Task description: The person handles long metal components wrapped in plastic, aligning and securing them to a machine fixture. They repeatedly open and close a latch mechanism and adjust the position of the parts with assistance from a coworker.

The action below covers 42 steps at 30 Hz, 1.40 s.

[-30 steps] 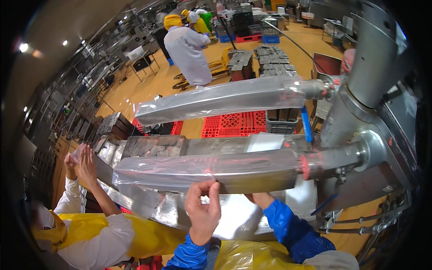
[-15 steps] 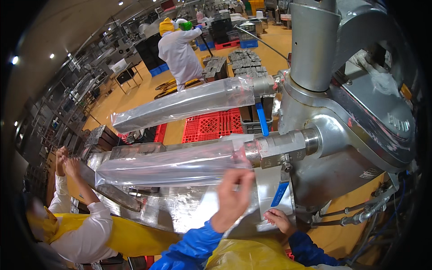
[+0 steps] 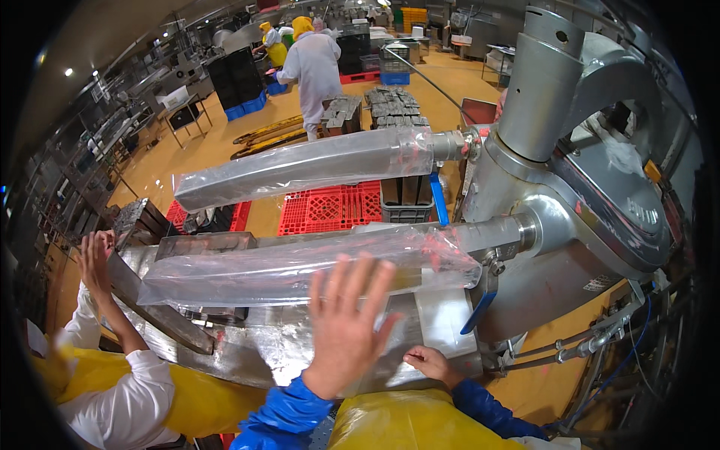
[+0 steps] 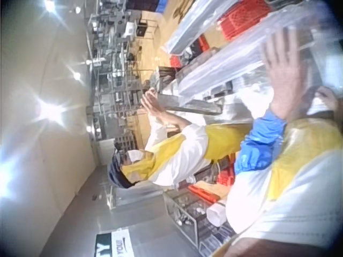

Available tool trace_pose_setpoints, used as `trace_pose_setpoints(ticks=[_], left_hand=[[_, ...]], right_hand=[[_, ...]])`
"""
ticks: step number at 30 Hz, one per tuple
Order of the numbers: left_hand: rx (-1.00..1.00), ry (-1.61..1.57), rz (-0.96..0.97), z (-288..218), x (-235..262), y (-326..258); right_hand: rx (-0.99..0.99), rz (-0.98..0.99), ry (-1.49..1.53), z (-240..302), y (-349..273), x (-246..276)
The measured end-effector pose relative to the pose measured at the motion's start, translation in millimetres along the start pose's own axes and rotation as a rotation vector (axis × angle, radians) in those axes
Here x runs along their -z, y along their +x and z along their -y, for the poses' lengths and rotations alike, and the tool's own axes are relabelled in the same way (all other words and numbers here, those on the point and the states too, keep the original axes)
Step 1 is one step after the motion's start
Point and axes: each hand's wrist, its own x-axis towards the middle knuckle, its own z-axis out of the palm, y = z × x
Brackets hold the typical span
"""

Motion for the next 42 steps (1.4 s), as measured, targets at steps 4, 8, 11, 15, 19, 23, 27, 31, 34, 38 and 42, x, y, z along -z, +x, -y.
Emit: trace_pose_setpoints(ticks=[4, 8, 11, 15, 19, 23, 27, 31, 34, 38, 42], left_hand=[[0.114, 0.129, 0.069, 46.8, 0.9, -3.6], [0.018, 0.148, -0.06, 65.2, -23.1, -4.8], [-0.005, 0.142, -0.139, 65.5, -34.9, 0.9], [-0.012, 0.112, -0.122, 75.8, -32.8, -0.8], [0.024, 0.076, -0.099, 76.2, -29.1, -0.1], [0.002, 0.04, -0.143, 68.4, -38.0, 4.0], [0.029, 0.082, -0.13, 78.6, -42.8, -3.1], [0.009, 0.105, -0.182, 78.6, -44.9, -3.2], [0.009, 0.107, -0.164, 79.8, -48.0, -2.5], [0.011, 0.127, -0.168, 79.8, -48.3, -1.8], [0.009, 0.138, -0.19, 78.0, -52.8, 0.5]], right_hand=[[0.107, -0.056, -0.131, 2.8, 10.1, -3.8], [0.093, -0.022, -0.142, -2.6, 21.3, -9.6], [0.093, -0.001, -0.12, -16.5, 31.0, -16.9], [0.188, 0.109, -0.294, 1.9, 56.9, -28.3], [0.085, -0.119, -0.172, 17.6, 147.8, -52.8], [0.551, -0.54, -0.296, 75.8, 278.2, -5.1], [0.452, -0.498, 0.11, 171.0, 286.0, 9.6], [0.426, -0.452, 0.217, 213.3, 283.2, 19.2], [0.418, -0.436, 0.248, 231.8, 295.9, 21.2], [0.469, -0.44, 0.212, 238.2, 326.1, 23.1], [0.497, -0.404, 0.038, 233.5, 344.5, 31.1]])
